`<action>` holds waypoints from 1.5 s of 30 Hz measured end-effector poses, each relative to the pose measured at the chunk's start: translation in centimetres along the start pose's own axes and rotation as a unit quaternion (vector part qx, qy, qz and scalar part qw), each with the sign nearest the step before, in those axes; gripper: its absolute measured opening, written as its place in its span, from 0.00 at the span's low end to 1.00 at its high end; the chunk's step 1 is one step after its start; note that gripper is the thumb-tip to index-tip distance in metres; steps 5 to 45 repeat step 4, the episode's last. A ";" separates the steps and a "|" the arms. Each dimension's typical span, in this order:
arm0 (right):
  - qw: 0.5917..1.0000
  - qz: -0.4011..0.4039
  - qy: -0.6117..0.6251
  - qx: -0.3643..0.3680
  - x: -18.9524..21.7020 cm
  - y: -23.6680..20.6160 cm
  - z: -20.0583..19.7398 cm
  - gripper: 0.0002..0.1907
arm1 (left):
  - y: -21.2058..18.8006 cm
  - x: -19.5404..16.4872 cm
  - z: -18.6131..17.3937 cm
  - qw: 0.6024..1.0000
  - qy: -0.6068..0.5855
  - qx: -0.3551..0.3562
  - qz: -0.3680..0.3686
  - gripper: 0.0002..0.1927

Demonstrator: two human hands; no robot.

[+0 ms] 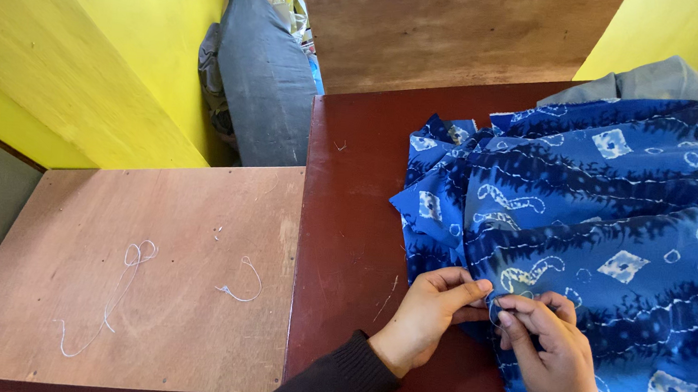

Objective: The person hand-sews a blue patterned garment with a needle and thread at a table, repeatedly pushing the needle through the fabric edge, pulling the thread taut, and repositioning the fabric to continue stitching along the seam.

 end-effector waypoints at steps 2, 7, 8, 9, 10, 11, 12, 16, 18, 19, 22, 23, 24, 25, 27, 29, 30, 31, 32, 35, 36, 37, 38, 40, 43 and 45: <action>1.000 0.012 0.001 0.002 -0.3 -0.1 0.2 0.09 | -0.1 0.0 0.1 1.000 -0.008 0.003 0.003 0.08; 0.999 0.033 -0.003 0.014 -0.8 -0.2 0.5 0.09 | 0.0 0.1 -0.1 1.000 -0.012 0.003 -0.001 0.07; 0.999 0.033 -0.003 0.014 -0.8 -0.2 0.5 0.09 | 0.0 0.1 -0.1 1.000 -0.012 0.003 -0.001 0.07; 0.999 0.033 -0.003 0.014 -0.8 -0.2 0.5 0.09 | 0.0 0.1 -0.1 1.000 -0.012 0.003 -0.001 0.07; 0.999 0.033 -0.003 0.014 -0.8 -0.2 0.5 0.09 | 0.0 0.1 -0.1 1.000 -0.012 0.003 -0.001 0.07; 0.999 0.033 -0.003 0.014 -0.8 -0.2 0.5 0.09 | 0.0 0.1 -0.1 1.000 -0.012 0.003 -0.001 0.07; 0.999 0.033 -0.003 0.014 -0.8 -0.2 0.5 0.09 | 0.0 0.1 -0.1 1.000 -0.012 0.003 -0.001 0.07; 0.999 0.033 -0.003 0.014 -0.8 -0.2 0.5 0.09 | 0.0 0.1 -0.1 1.000 -0.012 0.003 -0.001 0.07; 0.999 0.033 -0.003 0.014 -0.8 -0.2 0.5 0.09 | 0.0 0.1 -0.1 1.000 -0.012 0.003 -0.001 0.07; 0.999 0.033 -0.003 0.014 -0.8 -0.2 0.5 0.09 | 0.0 0.1 -0.1 1.000 -0.012 0.003 -0.001 0.07; 0.999 0.033 -0.003 0.014 -0.8 -0.2 0.5 0.09 | 0.0 0.1 -0.1 1.000 -0.012 0.003 -0.001 0.07; 0.999 0.033 -0.003 0.014 -0.8 -0.2 0.5 0.09 | 0.0 0.1 -0.1 1.000 -0.012 0.003 -0.001 0.07; 0.999 0.033 -0.003 0.014 -0.8 -0.2 0.5 0.09 | 0.0 0.1 -0.1 1.000 -0.012 0.003 -0.001 0.07; 0.999 0.033 -0.003 0.014 -0.8 -0.2 0.5 0.09 | 0.0 0.1 -0.1 1.000 -0.012 0.003 -0.001 0.07; 0.999 0.033 -0.003 0.014 -0.8 -0.2 0.5 0.09 | 0.0 0.1 -0.1 1.000 -0.012 0.003 -0.001 0.07; 0.999 0.033 -0.003 0.014 -0.8 -0.2 0.5 0.09 | 0.0 0.1 -0.1 1.000 -0.012 0.003 -0.001 0.07; 0.999 0.033 -0.003 0.014 -0.8 -0.2 0.5 0.09 | 0.0 0.1 -0.1 1.000 -0.012 0.003 -0.001 0.07; 0.999 0.033 -0.003 0.014 -0.8 -0.2 0.5 0.09 | 0.0 0.1 -0.1 1.000 -0.012 0.003 -0.001 0.07; 0.999 0.033 -0.003 0.014 -0.8 -0.2 0.5 0.09 | 0.0 0.1 -0.1 1.000 -0.012 0.003 -0.001 0.07; 0.999 0.033 -0.003 0.014 -0.8 -0.2 0.5 0.09 | 0.0 0.1 -0.1 1.000 -0.012 0.003 -0.001 0.07; 0.999 0.033 -0.003 0.014 -0.8 -0.2 0.5 0.09 | 0.0 0.1 -0.1 1.000 -0.012 0.003 -0.001 0.07; 0.999 0.033 -0.003 0.014 -0.8 -0.2 0.5 0.09 | 0.0 0.1 -0.1 1.000 -0.012 0.003 -0.001 0.07; 0.999 0.033 -0.003 0.014 -0.8 -0.2 0.5 0.09 | 0.0 0.1 -0.1 1.000 -0.012 0.003 -0.001 0.07; 0.999 0.033 -0.003 0.014 -0.8 -0.2 0.5 0.09 | 0.0 0.1 -0.1 1.000 -0.012 0.003 -0.001 0.07; 0.999 0.033 -0.003 0.014 -0.8 -0.2 0.5 0.09 | 0.0 0.1 -0.1 1.000 -0.012 0.003 -0.001 0.07; 0.999 0.033 -0.003 0.014 -0.8 -0.2 0.5 0.09 | 0.0 0.1 -0.1 1.000 -0.012 0.003 -0.001 0.07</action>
Point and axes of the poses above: each hand's wrist, its own y-axis towards the middle knuckle, its own z-axis out of the palm, x = y × z, the point moved 3 cm from there along y, towards the middle knuckle, and after that the axes turned 14 degrees about -y, right-handed, at the moved point
